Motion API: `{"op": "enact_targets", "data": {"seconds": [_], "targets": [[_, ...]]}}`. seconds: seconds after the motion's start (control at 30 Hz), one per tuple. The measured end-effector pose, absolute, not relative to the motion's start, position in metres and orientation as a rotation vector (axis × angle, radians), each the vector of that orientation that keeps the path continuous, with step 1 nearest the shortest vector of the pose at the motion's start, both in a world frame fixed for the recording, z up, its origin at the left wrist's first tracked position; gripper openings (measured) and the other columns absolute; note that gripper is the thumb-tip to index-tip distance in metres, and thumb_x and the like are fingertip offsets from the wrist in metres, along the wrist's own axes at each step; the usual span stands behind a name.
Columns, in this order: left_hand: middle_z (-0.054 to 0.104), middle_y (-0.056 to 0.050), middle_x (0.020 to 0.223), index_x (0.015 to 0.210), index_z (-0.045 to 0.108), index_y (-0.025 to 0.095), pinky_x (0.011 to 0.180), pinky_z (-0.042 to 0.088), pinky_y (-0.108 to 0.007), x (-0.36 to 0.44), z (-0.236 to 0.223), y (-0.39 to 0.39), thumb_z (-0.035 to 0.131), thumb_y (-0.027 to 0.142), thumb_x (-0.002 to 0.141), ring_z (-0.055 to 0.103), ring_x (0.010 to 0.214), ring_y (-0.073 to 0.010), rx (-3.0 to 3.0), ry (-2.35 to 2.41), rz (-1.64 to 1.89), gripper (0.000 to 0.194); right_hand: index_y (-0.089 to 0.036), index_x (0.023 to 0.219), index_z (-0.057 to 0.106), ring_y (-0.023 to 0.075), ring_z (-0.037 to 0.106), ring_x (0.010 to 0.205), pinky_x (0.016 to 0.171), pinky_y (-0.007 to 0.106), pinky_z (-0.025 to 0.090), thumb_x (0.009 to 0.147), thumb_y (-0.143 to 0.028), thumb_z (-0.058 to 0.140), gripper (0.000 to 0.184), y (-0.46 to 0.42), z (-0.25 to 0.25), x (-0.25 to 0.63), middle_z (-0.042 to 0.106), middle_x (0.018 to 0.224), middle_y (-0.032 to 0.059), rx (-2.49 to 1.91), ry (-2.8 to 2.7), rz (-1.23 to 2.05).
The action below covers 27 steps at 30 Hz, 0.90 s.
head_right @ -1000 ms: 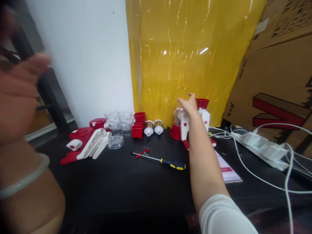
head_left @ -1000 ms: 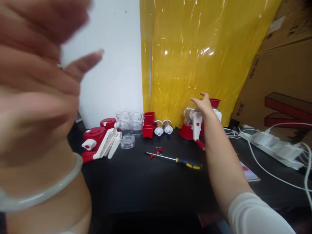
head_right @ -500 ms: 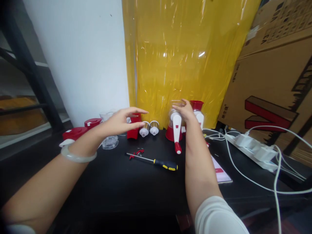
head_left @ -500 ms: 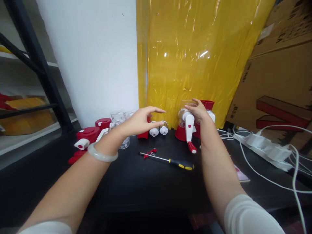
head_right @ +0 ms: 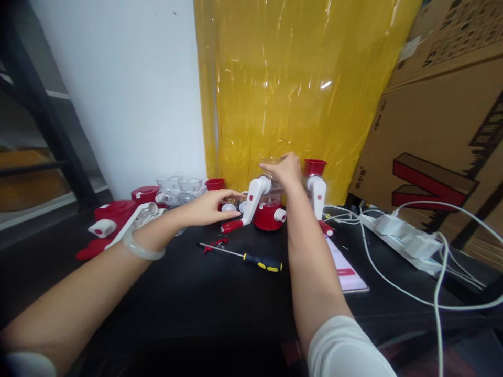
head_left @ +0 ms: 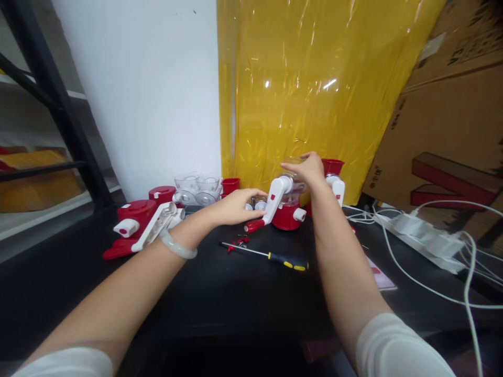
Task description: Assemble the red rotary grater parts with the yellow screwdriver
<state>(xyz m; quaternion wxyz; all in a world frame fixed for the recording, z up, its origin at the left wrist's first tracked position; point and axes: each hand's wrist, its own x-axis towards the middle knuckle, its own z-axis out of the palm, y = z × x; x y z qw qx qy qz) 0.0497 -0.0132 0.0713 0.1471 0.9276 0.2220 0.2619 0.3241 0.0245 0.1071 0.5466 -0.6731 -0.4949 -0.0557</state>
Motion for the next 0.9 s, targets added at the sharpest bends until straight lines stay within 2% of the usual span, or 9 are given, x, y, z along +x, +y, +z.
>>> {"op": "enact_targets", "data": {"seconds": [0.17,0.37,0.53,0.77,0.9], "targets": [[0.061,-0.021,0.147,0.147,0.048,0.014,0.109,0.048,-0.043,0.054,0.060,-0.010,0.074,0.036,0.084,0.063,0.132,-0.0309,2.654,0.782,0.710,0.072,-0.010,0.125,0.059,0.0412,0.061,0.121,0.100,0.054,0.049,0.064,-0.060,0.086,0.083,0.003,0.113,0.290,0.062,0.126,0.0245,-1.721,-1.220,-0.312],[0.065,-0.021,0.141,0.150,0.044,0.014,0.099,0.052,-0.042,0.054,0.051,-0.007,0.081,0.037,0.076,0.067,0.124,-0.0360,2.653,0.953,0.623,0.086,-0.009,0.125,0.060,0.0422,0.065,0.116,0.096,0.056,0.051,0.072,-0.063,0.079,0.078,-0.007,0.116,0.275,0.067,0.119,0.0259,-1.809,-1.230,-0.409],[0.067,-0.021,0.139,0.152,0.041,0.014,0.099,0.051,-0.042,0.055,0.046,0.000,0.081,0.033,0.076,0.068,0.123,-0.0367,2.663,0.990,0.612,0.088,-0.009,0.121,0.064,0.0414,0.066,0.115,0.095,0.055,0.052,0.071,-0.066,0.078,0.076,-0.009,0.118,0.274,0.070,0.113,0.0245,-1.824,-1.267,-0.447],[0.069,-0.023,0.133,0.149,0.044,0.013,0.097,0.053,-0.045,0.056,0.039,0.003,0.079,0.031,0.078,0.070,0.117,-0.0376,2.605,0.978,0.739,0.081,-0.012,0.102,0.073,0.0425,0.066,0.114,0.090,0.054,0.055,0.071,-0.073,0.075,0.069,-0.010,0.123,0.275,0.071,0.100,0.0228,-1.795,-1.357,-0.366],[0.061,-0.026,0.144,0.153,0.037,0.011,0.107,0.050,-0.049,0.066,0.029,0.006,0.075,0.032,0.082,0.064,0.128,-0.0372,2.493,0.872,0.945,0.084,-0.010,0.098,0.073,0.0462,0.065,0.114,0.088,0.056,0.054,0.070,-0.075,0.075,0.070,-0.012,0.124,0.274,0.070,0.096,0.0253,-1.813,-1.360,-0.344]]}}
